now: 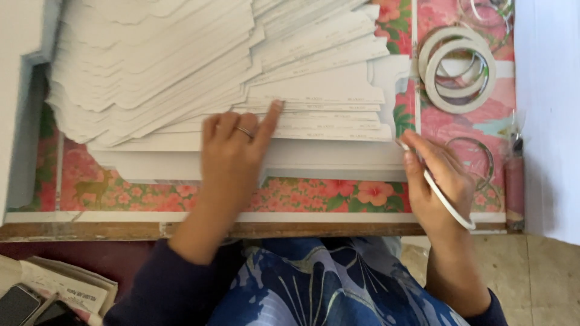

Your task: The person repeatedly applies a strip of white tape along the edge of a white paper sheet, then places the sheet on a growing stack. The process is repeated for multiple sheets throughout the clip.

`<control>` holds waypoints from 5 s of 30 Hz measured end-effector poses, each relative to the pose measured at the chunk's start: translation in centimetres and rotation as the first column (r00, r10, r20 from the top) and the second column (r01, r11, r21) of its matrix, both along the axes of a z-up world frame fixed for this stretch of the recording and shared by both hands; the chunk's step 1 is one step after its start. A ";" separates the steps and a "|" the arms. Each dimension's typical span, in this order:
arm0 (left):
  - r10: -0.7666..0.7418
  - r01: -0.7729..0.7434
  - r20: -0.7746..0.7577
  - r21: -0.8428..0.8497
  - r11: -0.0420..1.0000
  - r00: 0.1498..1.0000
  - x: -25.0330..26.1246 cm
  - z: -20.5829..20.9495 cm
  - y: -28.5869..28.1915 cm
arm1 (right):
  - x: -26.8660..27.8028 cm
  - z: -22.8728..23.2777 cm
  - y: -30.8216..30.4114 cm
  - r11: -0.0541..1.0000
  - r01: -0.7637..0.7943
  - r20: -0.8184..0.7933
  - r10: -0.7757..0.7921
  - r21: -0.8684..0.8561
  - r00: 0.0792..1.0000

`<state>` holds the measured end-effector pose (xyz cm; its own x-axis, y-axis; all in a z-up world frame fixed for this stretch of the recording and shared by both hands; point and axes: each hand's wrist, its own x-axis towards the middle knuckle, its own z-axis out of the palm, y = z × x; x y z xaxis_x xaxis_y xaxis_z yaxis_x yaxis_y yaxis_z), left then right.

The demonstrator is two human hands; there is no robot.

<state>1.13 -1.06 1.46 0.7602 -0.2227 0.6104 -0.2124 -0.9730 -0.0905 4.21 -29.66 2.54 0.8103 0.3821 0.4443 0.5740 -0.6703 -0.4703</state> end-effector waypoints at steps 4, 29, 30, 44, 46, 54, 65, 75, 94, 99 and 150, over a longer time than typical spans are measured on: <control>-0.335 0.305 -0.100 -0.232 0.924 0.937 -0.3 -2.3 -7.1 | -0.3 -1.1 -0.7 0.999 0.030 0.052 -0.028 -0.044 0.998; -0.269 0.175 -0.216 -0.372 0.911 0.939 -6.9 -1.5 1.3 | -2.2 0.1 11.2 0.967 -0.186 -0.189 0.218 0.173 0.958; -0.260 0.189 -0.276 -0.259 0.947 0.925 -6.5 -1.3 1.1 | -2.1 0.0 11.1 0.967 -0.205 -0.166 0.229 0.151 0.959; -0.256 0.177 -0.253 -0.298 0.938 0.933 -6.2 -1.7 0.3 | -0.5 -1.8 -0.9 0.993 0.116 0.090 -0.114 -0.017 0.989; -0.291 0.204 -0.227 -0.343 0.917 0.929 -5.7 -2.0 -0.9 | -0.5 -1.7 -0.7 0.992 0.126 0.088 -0.125 -0.003 0.988; -0.672 0.450 -0.162 -0.628 0.635 0.722 -0.1 -2.2 -12.0 | -0.9 -0.9 -0.1 0.979 0.194 -0.054 -0.197 -0.058 0.979; -0.084 0.078 -0.124 -0.048 0.996 0.989 -2.1 3.3 -0.1 | -0.4 -1.1 0.8 0.938 0.218 0.138 -0.262 0.269 0.955; -0.022 0.010 -0.128 -0.096 0.995 0.992 1.0 -1.3 5.3 | -0.1 0.2 1.0 0.998 0.001 -0.067 0.003 0.069 0.998; -0.271 0.242 -0.065 -0.285 0.927 0.960 0.6 -3.4 -11.5 | -4.3 2.3 3.8 0.970 -0.242 0.224 0.231 0.021 0.947; -0.217 0.109 -0.255 -0.378 0.919 0.942 -2.7 -2.5 -2.8 | -2.1 1.3 6.5 0.980 -0.169 -0.237 0.191 0.107 0.953; -0.089 0.092 0.074 -0.040 0.995 0.993 1.0 1.2 0.0 | 0.4 0.0 0.9 0.996 0.074 -0.070 -0.070 0.058 0.995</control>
